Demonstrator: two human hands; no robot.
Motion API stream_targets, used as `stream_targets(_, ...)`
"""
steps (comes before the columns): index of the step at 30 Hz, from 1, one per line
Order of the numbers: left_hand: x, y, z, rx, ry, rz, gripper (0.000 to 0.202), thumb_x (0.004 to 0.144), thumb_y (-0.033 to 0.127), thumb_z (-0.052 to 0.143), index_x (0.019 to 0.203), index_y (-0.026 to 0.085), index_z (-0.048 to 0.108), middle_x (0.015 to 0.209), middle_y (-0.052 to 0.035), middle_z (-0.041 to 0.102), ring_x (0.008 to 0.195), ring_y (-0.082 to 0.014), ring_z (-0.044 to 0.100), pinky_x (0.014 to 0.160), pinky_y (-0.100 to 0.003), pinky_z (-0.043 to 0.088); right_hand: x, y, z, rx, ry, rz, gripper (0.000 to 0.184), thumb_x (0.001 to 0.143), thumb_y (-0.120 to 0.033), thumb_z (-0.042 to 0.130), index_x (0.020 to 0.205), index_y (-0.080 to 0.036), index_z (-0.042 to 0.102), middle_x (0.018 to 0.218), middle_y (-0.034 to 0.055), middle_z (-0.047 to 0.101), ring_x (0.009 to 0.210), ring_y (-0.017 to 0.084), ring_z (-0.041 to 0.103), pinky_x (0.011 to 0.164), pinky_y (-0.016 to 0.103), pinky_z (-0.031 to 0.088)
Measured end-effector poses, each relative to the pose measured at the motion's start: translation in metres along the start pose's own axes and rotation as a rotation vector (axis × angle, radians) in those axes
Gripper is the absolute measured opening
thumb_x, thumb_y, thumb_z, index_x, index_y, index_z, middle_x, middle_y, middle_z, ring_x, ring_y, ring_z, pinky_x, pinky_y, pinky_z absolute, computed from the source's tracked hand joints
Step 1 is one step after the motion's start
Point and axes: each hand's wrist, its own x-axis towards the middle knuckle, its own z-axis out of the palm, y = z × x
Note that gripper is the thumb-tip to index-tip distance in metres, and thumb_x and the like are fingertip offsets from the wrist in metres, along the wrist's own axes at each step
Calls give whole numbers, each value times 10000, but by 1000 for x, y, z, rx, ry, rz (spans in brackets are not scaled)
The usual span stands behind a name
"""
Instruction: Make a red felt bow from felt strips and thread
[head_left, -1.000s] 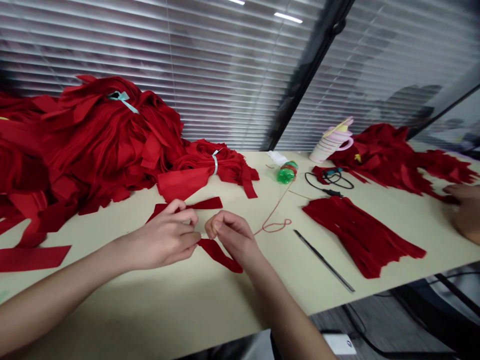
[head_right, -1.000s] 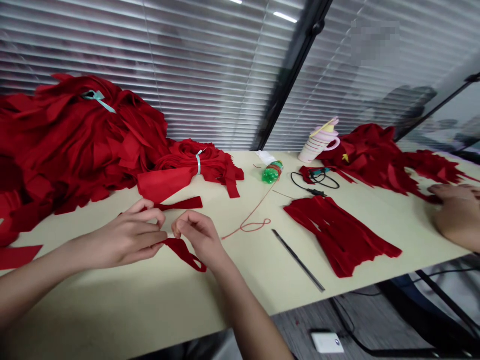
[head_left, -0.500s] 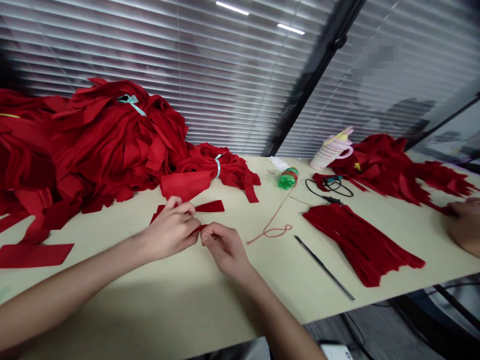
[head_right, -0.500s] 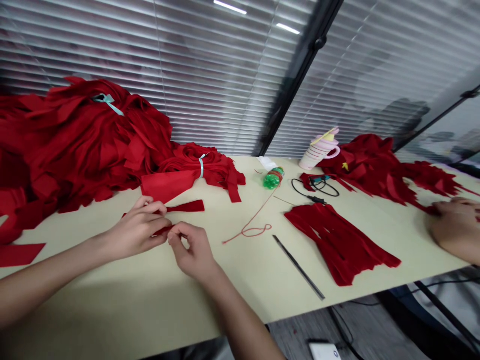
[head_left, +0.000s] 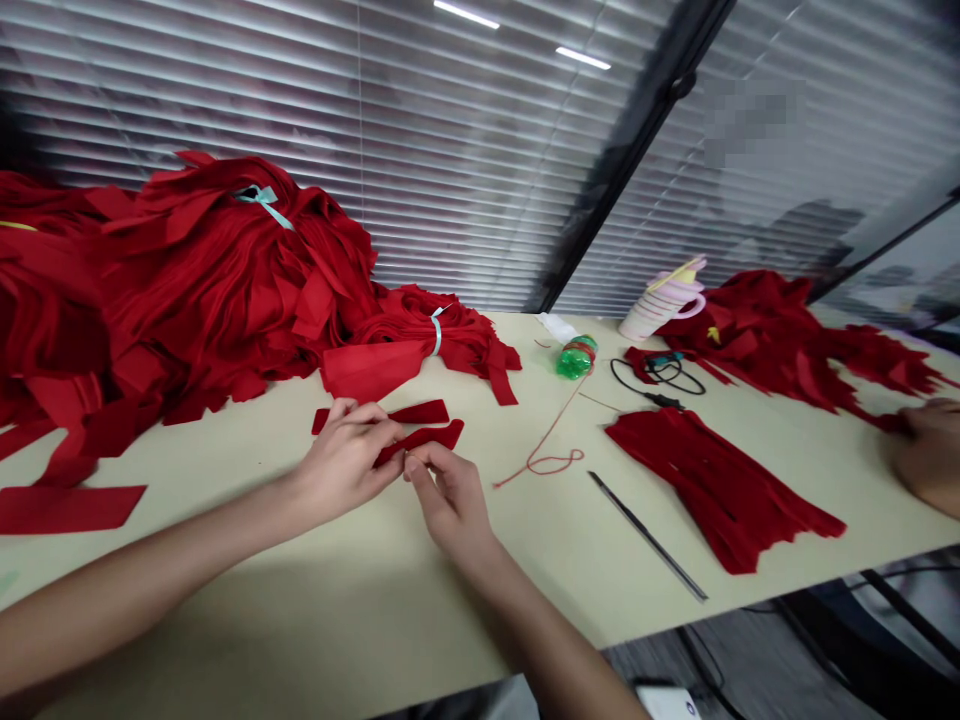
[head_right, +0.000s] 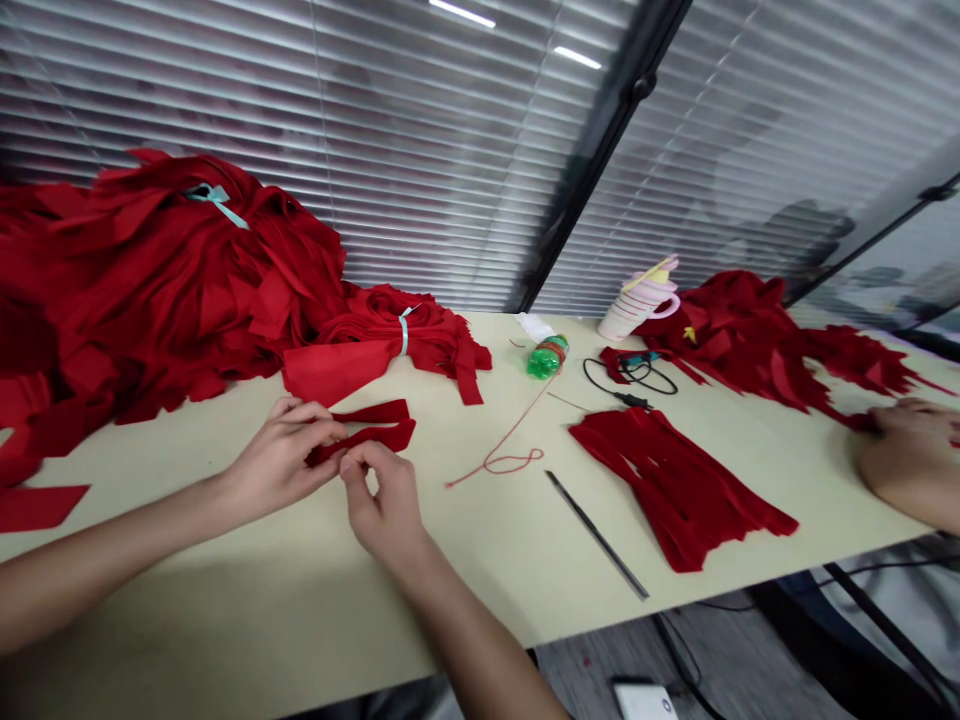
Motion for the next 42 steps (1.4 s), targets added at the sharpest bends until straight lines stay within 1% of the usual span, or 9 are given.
stream_targets(4,0,3,2,-160,7,-133,138,797,252,508,743,145,574,730,-38,616,720,-168,551,690,-332,371,1,1,1,141,31,87,230,866,-290,463,676,-162,484,629,-5,465,599,106,409,563,234,333)
stream_targets(8,1,8,6,-663,-82,-436,145,778,285,505,796,146,543,699,-24,603,645,-144,559,544,-246,408,0,1,2,196,53,97,224,873,-299,465,694,-167,490,660,2,487,631,114,432,598,242,346)
stream_targets(11,2,12,7,-925,-102,-614,127,752,267,536,790,146,534,626,4,591,586,-121,551,574,-242,427,-1,1,3,245,49,76,215,887,-300,448,723,-170,499,710,16,522,685,127,466,652,257,366)
stream_targets(15,7,14,5,-1123,-55,-736,125,743,265,572,767,143,568,582,18,573,574,-106,538,588,-230,417,-2,-1,6,305,53,127,231,871,-316,462,692,-172,481,697,20,519,693,136,468,654,267,365)
stream_targets(21,10,9,-2,-1193,-65,-743,132,773,274,584,727,150,587,595,32,537,561,-70,471,536,-191,360,2,3,8,425,75,234,209,808,-259,477,620,-170,463,618,-3,464,617,117,415,620,262,342)
stream_targets(28,6,13,-4,-1079,-37,-670,151,777,288,587,821,147,561,568,32,557,505,-68,440,505,-197,337,7,2,7,471,261,352,173,762,-302,515,662,-189,431,565,-41,382,543,103,350,536,247,306)
stream_targets(33,1,15,0,-977,-20,-523,139,781,262,573,854,146,545,595,31,550,570,-85,508,574,-207,399,8,2,10,421,98,210,152,738,-286,578,647,-173,533,619,3,500,601,121,450,598,263,377)
stream_targets(36,0,15,2,-907,-19,-507,149,774,271,574,851,148,542,591,36,518,570,-88,502,545,-200,389,6,6,10,283,147,122,189,779,-284,541,624,-176,537,597,7,502,597,126,458,617,274,400)
stream_targets(42,0,15,5,-921,5,-518,167,786,288,569,868,146,536,635,29,515,608,-89,506,569,-198,409,3,8,6,180,243,127,172,750,-249,529,618,-171,606,571,3,550,531,110,450,548,253,377)
